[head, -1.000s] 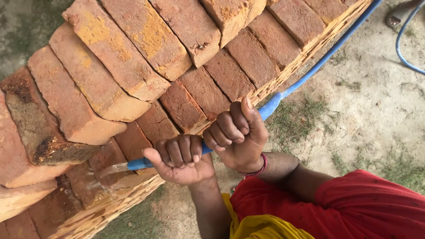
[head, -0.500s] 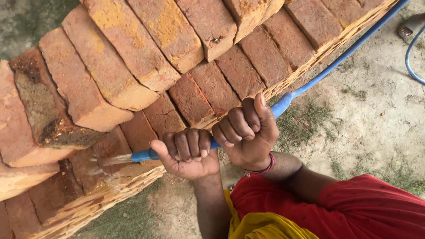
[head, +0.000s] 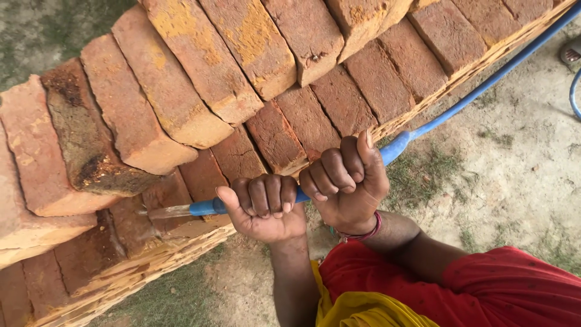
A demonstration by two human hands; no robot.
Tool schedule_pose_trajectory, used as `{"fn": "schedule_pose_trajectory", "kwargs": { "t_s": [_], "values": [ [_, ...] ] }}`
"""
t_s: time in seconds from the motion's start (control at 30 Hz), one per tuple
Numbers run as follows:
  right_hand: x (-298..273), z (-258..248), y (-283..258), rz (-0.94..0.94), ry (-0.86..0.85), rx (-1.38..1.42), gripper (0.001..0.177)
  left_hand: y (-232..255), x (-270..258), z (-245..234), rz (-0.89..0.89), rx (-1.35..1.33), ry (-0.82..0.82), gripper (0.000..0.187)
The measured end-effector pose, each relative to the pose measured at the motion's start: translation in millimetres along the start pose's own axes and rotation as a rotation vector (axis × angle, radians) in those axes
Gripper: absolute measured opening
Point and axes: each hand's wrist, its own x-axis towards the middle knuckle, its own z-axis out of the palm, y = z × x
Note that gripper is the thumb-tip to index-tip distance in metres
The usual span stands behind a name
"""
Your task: The person holds a blue hose with both hands and directs a stream of water onto a stack of red bricks. The person moves the hose along the length of the brick stack to wet the bricks thoroughly.
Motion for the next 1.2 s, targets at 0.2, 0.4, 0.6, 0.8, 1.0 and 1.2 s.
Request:
{"fn": "schedule_pose_trajectory", "kwargs": {
  "t_s": [0.2, 0.4, 0.6, 0.8, 1.0, 1.2],
  "values": [
    [2.3, 1.1, 6.5, 0.022, 0.008, -0.001, 0.050, 7.7, 1.7, -2.4, 0.016, -0.002, -0.007, 0.053],
    [5.2, -0.8, 11.5, 0.026, -0.027, 0.015, 0.051, 11.4, 4.6, -1.0, 0.021, -0.015, 0.008, 0.053],
    [9.0, -2.3, 11.9, 0.041, -0.033, -0.007, 0.050, 12.2, 7.1, -6.4, 0.034, -0.035, -0.016, 0.053],
    [10.1, -6.0, 7.3, 0.050, -0.070, -0.044, 0.050, 3.7, 6.2, -1.0, 0.077, 0.009, -0.020, 0.053],
    [6.1, -8.4, 9.5, 0.073, -0.056, -0.105, 0.057, 11.4, 4.2, 3.7, 0.056, 0.007, 0.020, 0.054],
    [4.7, -6.2, 23.9, 0.050, -0.059, -0.129, 0.057, 28.5, 12.0, 11.1, 0.041, -0.020, 0.017, 0.052]
  ]
}}
